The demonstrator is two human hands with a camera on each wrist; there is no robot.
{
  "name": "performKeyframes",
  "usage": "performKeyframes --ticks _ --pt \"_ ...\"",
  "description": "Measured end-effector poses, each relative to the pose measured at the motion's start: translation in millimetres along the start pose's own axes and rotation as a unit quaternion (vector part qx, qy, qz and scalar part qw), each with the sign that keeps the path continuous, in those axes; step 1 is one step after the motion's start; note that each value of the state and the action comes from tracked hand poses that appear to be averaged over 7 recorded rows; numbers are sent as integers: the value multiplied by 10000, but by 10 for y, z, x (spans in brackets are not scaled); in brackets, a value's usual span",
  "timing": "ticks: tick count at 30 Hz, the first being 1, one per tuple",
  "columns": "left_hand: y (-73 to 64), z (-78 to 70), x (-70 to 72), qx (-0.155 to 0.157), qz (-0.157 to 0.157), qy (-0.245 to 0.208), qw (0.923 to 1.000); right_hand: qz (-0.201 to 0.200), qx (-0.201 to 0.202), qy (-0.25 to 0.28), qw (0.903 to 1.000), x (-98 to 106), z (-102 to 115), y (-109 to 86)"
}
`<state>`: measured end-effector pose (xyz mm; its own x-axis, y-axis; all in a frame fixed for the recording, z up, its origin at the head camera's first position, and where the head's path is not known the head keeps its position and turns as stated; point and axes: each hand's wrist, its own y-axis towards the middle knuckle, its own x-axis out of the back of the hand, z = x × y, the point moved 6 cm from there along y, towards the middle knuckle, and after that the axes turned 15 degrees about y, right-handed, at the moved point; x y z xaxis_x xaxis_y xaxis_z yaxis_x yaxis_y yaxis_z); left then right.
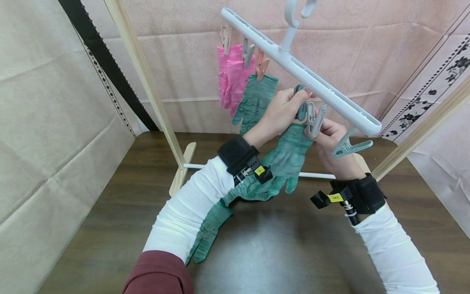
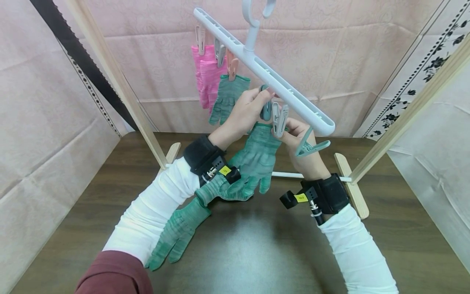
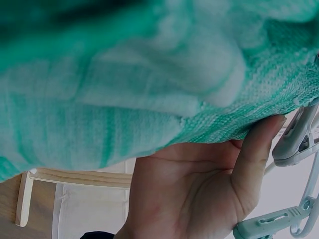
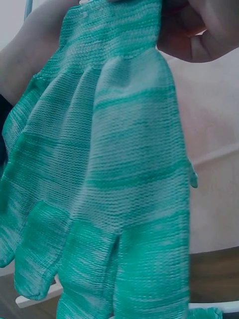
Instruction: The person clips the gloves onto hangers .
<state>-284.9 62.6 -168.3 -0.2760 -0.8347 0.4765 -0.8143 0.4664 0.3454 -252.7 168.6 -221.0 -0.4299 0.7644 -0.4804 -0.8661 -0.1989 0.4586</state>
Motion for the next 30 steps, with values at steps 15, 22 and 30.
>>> performKeyframes --ticks 15,22,30 --pt "-98 -137 48 39 -78 239 9997 -118 59 774 9969 -13 8 37" --pt "59 80 -7 -101 -110 175 9997 -328 229 554 9977 -39 34 52" --pt "37 56 4 -96 -76 94 9999 -384 345 566 9971 -54 48 79"
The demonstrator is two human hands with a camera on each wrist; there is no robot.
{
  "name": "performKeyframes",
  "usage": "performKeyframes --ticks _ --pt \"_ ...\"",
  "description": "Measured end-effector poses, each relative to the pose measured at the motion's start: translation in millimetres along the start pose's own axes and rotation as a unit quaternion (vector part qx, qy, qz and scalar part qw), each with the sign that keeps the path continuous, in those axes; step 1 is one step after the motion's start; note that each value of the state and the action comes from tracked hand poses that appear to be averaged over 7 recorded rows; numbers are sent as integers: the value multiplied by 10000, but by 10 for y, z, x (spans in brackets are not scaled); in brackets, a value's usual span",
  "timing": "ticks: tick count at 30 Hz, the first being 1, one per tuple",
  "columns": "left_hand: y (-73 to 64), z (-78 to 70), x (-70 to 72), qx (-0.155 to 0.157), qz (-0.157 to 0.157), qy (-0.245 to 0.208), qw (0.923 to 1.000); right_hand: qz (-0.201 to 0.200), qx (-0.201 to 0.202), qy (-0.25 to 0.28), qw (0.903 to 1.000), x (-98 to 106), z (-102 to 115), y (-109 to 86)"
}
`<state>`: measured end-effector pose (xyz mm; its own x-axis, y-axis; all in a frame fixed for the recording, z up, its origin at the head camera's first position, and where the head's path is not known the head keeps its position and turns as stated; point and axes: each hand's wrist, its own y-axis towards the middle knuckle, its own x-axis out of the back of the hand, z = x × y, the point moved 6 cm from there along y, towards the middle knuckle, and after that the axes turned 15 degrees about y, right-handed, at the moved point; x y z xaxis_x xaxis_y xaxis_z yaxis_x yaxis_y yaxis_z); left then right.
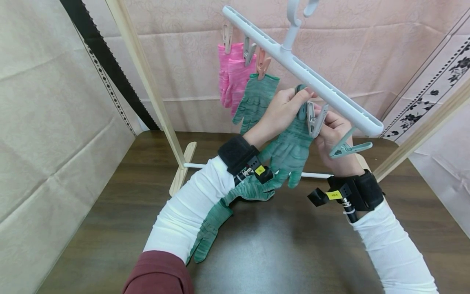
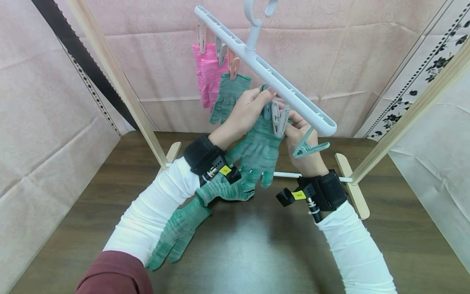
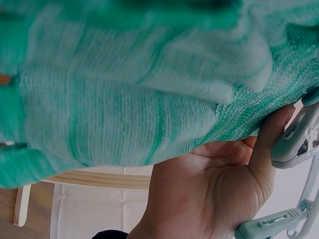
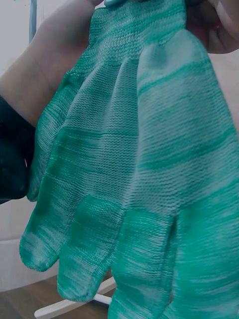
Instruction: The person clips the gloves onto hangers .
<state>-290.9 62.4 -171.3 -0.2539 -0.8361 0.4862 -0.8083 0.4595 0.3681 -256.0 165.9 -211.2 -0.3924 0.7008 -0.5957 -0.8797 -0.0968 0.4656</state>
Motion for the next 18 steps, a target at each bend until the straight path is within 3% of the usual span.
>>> performKeyframes --ticks 7,18 --pt "-121 -156 55 129 74 -69 9999 -83 2 -27 10000 -16 11 17" --pt "39 108 -6 126 95 -349 9993 -5 -3 31 10000 -35 -5 54"
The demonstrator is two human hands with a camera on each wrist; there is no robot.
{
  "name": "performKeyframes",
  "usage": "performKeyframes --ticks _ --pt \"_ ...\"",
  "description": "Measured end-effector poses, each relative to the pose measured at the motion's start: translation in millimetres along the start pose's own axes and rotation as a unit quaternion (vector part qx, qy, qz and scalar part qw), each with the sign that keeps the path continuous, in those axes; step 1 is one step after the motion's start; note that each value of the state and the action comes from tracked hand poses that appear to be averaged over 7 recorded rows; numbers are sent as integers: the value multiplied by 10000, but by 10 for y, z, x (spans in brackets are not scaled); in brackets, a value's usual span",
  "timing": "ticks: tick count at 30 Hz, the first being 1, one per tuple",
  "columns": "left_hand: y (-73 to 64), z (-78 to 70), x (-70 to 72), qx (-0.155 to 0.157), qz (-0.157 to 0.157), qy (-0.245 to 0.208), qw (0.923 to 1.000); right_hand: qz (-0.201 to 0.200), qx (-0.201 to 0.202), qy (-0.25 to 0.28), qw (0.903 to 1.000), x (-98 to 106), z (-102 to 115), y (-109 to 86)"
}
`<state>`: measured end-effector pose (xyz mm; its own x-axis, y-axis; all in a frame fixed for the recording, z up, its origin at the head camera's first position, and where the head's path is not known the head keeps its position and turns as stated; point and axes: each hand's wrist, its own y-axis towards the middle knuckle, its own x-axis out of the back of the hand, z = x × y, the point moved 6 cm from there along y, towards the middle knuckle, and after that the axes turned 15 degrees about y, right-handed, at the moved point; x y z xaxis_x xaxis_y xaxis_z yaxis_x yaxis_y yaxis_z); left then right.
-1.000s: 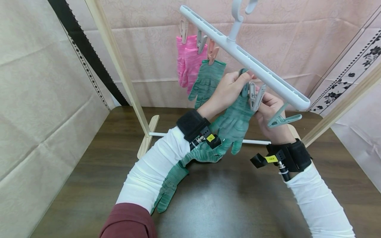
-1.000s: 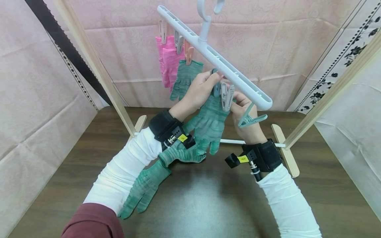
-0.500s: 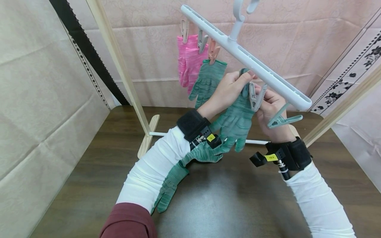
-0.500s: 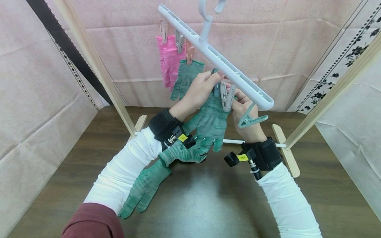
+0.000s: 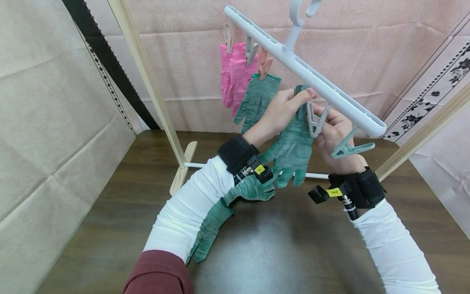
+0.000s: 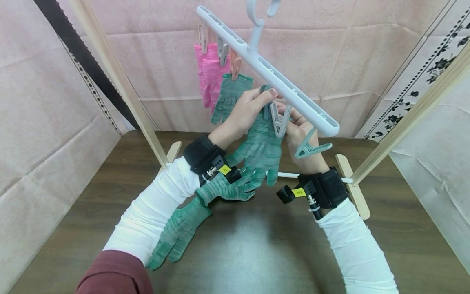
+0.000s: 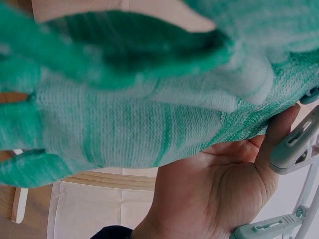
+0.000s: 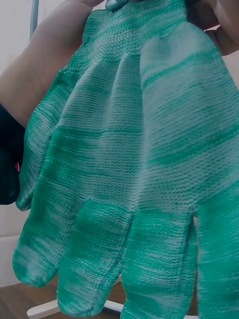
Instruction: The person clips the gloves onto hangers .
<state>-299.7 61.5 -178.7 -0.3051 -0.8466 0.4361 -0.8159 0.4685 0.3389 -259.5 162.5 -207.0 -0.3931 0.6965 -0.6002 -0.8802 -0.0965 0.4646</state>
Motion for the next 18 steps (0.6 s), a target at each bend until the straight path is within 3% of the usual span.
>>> performKeyframes --ticks 8,11,14,18 --pt "-6 49 29 170 192 195 9995 -298 142 36 9994 53 -27 -1" --pt "-23 89 6 257 379 792 9958 -305 9 191 9994 96 -45 -14" --pt "-36 118 -41 235 547 1481 9872 -245 -186 312 9990 139 -52 -26" --pt "-30 132 -83 218 624 1762 9821 -76 -320 496 9982 166 -40 -43"
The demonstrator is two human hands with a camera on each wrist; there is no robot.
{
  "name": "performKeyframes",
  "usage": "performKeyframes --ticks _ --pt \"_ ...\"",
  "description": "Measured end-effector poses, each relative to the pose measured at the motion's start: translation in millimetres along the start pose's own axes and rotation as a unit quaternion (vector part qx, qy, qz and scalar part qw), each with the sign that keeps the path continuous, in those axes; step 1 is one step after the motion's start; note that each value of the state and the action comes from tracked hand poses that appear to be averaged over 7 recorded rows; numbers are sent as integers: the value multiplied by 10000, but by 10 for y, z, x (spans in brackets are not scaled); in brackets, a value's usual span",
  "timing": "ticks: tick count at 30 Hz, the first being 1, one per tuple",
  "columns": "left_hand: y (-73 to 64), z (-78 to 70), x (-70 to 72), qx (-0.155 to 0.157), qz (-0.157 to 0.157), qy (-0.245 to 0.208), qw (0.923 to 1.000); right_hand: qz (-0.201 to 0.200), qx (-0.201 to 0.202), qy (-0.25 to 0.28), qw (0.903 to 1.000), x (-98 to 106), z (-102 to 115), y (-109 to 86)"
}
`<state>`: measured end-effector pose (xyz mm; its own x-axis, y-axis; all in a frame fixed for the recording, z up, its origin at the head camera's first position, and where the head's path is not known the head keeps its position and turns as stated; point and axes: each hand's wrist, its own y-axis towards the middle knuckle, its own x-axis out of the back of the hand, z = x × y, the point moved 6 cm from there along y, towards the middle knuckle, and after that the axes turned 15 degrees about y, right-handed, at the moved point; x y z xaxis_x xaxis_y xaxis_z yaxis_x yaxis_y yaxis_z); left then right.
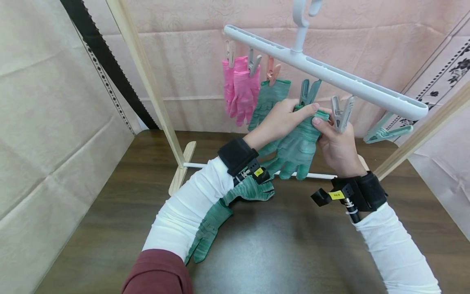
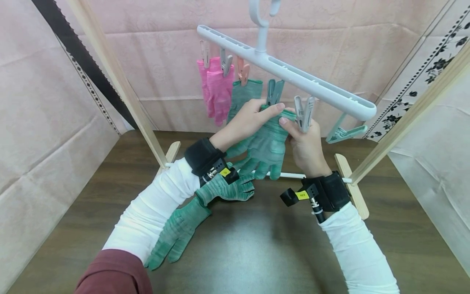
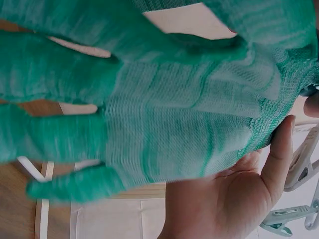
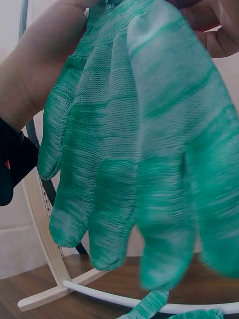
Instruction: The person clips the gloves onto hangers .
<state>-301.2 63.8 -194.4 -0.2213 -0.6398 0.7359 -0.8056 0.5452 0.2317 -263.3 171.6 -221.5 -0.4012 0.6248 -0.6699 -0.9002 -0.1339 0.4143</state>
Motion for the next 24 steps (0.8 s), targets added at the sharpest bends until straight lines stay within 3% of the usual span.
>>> performKeyframes --ticks 4,10,13,24 --pt "-2 4 -1 -26 -14 2 10000 45 -37 8 10000 3 3 -26" --pt "-18 15 -9 -5 54 3 10000 -494 6 -541 9973 71 -12 -52" --pt "-31 20 -9 14 101 -17 9999 -614 -68 -537 9966 97 -26 -59" --pt "-54 59 -16 -284 97 -79 9995 -576 17 -711 9958 135 -47 -87"
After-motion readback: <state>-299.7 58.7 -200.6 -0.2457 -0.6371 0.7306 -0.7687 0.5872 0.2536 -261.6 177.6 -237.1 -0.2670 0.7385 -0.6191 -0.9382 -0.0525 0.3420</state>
